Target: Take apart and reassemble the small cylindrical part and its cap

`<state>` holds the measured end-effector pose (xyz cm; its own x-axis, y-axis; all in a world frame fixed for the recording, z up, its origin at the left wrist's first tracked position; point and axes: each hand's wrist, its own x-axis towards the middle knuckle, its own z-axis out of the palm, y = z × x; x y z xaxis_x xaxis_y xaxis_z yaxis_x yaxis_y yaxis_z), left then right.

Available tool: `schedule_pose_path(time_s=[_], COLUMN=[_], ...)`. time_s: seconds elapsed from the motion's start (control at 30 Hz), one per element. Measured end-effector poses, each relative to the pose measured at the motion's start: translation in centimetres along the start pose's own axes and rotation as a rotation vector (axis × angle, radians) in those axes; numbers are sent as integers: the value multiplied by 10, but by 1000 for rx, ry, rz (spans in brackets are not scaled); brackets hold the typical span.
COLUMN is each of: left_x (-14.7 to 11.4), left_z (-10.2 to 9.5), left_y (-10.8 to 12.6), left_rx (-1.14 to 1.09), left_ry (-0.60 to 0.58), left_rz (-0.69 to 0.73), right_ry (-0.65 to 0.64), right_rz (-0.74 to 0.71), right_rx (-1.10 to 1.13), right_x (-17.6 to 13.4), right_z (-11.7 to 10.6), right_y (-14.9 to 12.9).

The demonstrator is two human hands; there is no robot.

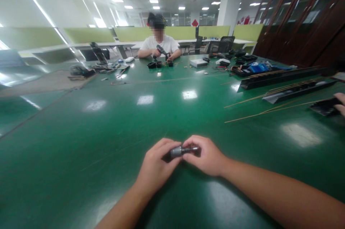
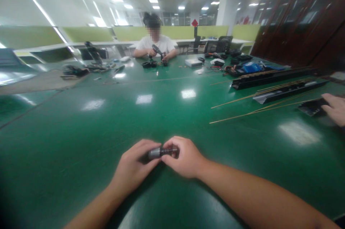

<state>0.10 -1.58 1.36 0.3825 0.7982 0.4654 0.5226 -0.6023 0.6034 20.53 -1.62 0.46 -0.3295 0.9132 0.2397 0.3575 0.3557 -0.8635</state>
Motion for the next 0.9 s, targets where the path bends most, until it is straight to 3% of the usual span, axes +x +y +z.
schedule_pose_path(time_s=[0.9], left_x=[0], left_z=[-2], left_y=[1], left_rx=[19], left_ry=[13], left_rz=[-56], right_ry=[6], right_rz=[39], right_rx=[30], right_x=[1], right_z=[2], right_y=[4])
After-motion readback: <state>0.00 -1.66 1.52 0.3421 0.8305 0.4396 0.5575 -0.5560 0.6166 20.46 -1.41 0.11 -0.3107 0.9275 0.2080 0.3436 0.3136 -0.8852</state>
